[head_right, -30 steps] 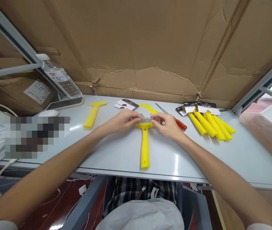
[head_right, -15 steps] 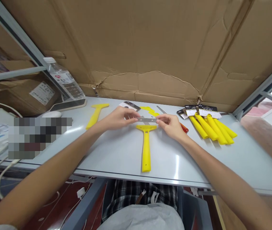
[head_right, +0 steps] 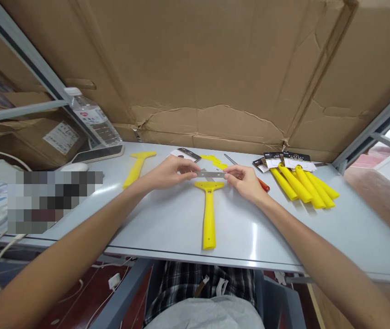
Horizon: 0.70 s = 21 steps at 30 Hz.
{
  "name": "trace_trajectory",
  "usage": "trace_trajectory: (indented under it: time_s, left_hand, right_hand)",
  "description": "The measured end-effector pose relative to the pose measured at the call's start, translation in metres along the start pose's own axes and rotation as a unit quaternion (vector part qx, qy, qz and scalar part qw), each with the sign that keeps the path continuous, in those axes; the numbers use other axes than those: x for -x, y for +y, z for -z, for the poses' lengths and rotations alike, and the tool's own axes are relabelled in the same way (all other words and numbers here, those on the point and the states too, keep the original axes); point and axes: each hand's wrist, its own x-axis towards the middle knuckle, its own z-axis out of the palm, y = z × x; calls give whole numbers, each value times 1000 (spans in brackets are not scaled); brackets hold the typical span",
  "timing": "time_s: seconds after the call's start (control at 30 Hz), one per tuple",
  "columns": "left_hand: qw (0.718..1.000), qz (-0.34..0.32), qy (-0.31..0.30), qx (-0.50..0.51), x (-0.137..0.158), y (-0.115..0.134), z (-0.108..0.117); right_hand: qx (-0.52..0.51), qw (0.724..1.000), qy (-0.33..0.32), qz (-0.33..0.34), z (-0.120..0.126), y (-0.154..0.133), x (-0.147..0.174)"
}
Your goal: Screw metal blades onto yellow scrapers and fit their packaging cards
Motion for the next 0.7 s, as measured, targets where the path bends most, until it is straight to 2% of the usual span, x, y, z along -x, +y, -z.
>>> trace_trajectory:
  time_s: [0.3,0.47,0.6,0.7]
  left_hand:
    - [998,13,-19,51,0,-1,-3]
    - [991,33,-51,117,-1,-2,-14]
    - [960,100,-50,258,0,16,-30]
    - [930,111,-26,349,2,29,-44]
  right_hand:
    - [-50,997,-46,-33,2,1,0]
    - [-152,987,-3,-52,1,-2,-1]
    - [-229,971,-2,-70,-9,-9,4]
    - [-222,972,-44,-60,-17,-10,10]
